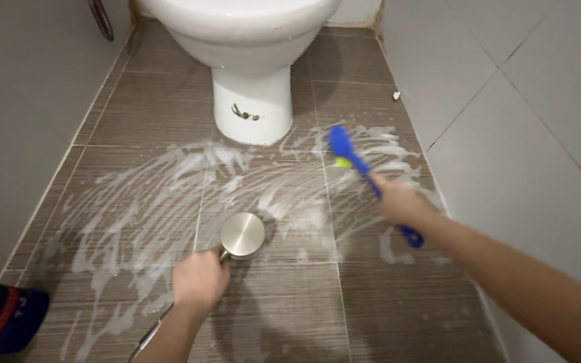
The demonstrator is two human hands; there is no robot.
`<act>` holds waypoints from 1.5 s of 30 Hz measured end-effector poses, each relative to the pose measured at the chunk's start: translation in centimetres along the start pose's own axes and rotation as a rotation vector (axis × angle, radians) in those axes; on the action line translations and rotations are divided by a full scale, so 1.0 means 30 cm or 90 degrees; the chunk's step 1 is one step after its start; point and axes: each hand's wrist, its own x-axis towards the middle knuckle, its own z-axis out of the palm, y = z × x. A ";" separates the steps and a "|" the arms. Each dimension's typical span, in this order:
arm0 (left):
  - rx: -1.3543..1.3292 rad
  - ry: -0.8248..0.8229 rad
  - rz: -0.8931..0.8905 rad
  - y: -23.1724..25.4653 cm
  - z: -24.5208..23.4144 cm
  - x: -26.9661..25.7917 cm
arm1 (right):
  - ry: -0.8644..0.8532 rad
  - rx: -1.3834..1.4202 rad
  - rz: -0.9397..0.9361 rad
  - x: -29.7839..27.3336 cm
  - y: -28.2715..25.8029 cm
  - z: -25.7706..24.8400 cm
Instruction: The person scrubs a soapy tiled floor in a bathroom using a blue scrub brush while holding a small metal cup in the other hand. The scrubbing is focused on the area around the base of a white toilet.
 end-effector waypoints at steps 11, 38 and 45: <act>0.025 0.001 0.026 0.058 0.004 0.013 | -0.030 -0.067 -0.278 0.057 -0.071 0.141; 0.018 0.003 0.061 -0.022 0.056 0.048 | 0.006 -0.047 -0.160 0.131 -0.105 0.173; -0.018 -0.001 0.078 0.003 0.051 0.058 | -0.067 -0.045 -0.347 -0.001 -0.219 0.230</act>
